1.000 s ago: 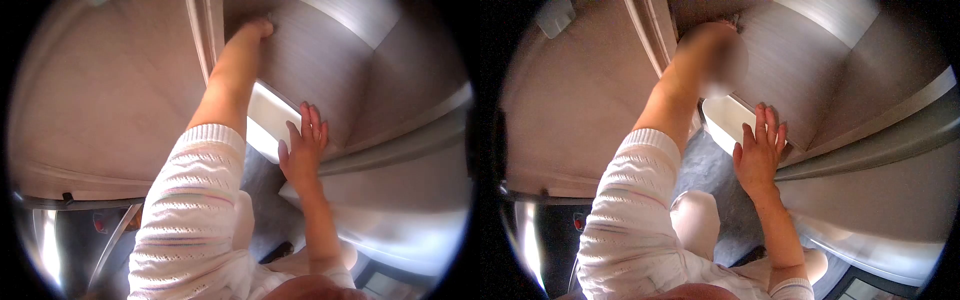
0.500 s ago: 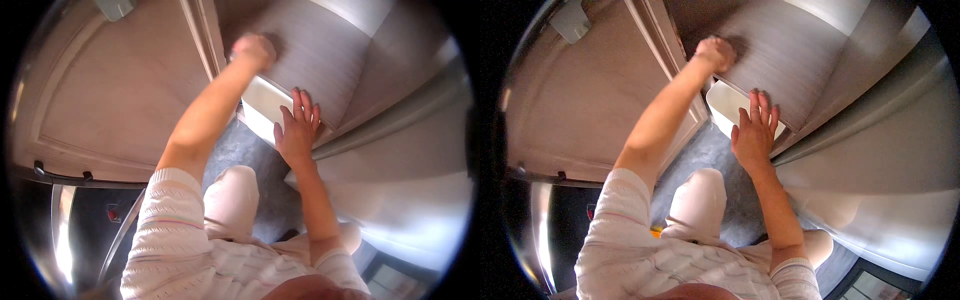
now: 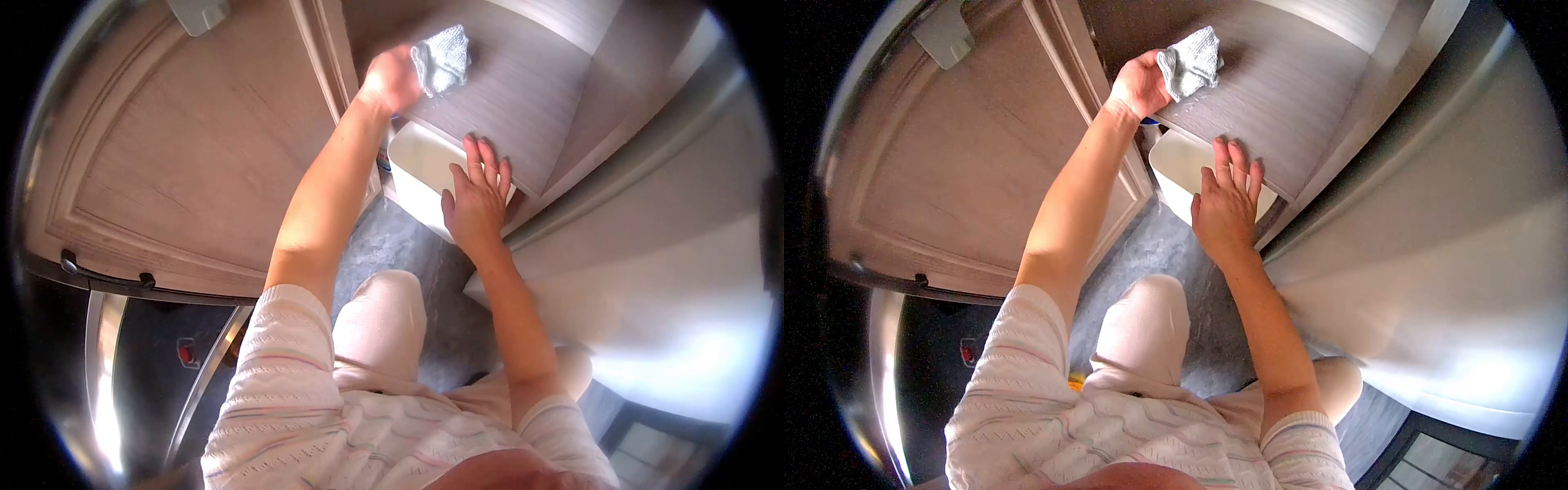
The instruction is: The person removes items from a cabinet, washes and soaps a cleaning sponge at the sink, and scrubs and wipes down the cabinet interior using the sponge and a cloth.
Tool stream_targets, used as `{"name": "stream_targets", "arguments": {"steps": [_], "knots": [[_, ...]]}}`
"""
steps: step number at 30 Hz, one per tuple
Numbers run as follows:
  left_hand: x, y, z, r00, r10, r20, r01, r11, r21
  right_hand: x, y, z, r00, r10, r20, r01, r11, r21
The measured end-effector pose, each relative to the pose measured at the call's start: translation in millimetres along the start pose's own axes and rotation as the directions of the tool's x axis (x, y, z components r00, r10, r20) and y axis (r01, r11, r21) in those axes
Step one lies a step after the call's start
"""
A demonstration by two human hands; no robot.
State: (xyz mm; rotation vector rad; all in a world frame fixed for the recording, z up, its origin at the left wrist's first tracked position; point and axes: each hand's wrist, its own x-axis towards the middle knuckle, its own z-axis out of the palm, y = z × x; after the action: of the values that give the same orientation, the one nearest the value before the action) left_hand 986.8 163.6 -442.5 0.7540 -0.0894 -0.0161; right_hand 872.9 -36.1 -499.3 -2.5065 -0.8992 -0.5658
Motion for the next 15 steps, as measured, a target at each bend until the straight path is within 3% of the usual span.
{"name": "stream_targets", "arguments": {"steps": [2, 5, 6, 7, 9, 12, 15], "knots": [[10, 2, 0, 0.999, -0.022, 0.042, 0.023, 1.0, -0.018, 0, 0, 1, 1.0, -0.002, -0.01, 0.002, 1.0, 0.001], [31, 8, -17, 0.974, -0.046, -0.221, 0.1, 0.966, 0.238, 1, -1, 0, 1.0, -0.003, -0.015, 0.003, 1.0, 0.004], [22, 12, -3, 0.932, 0.213, -0.292, 0.056, 0.713, 0.699, 1, -1, -1, 1.0, -0.004, -0.016, 0.005, 1.0, 0.009], [7, 16, 6, 0.904, 0.405, -0.137, 0.09, 0.133, 0.987, 0, -2, -2, 1.0, -0.002, -0.017, 0.002, 1.0, 0.013], [17, 11, -5, 0.838, 0.531, 0.125, 0.107, -0.385, 0.917, 1, -2, 0, 1.0, -0.007, -0.02, 0.007, 1.0, 0.009], [40, -1, -22, 0.98, 0.2, -0.001, 0.105, -0.513, 0.852, 1, 2, 4, 1.0, -0.01, -0.024, 0.01, 1.0, 0.009], [42, -13, -24, 0.991, 0.136, -0.001, 0.081, -0.582, 0.809, 2, 8, 9, 1.0, -0.003, -0.003, 0.003, 1.0, 0.013]]}}
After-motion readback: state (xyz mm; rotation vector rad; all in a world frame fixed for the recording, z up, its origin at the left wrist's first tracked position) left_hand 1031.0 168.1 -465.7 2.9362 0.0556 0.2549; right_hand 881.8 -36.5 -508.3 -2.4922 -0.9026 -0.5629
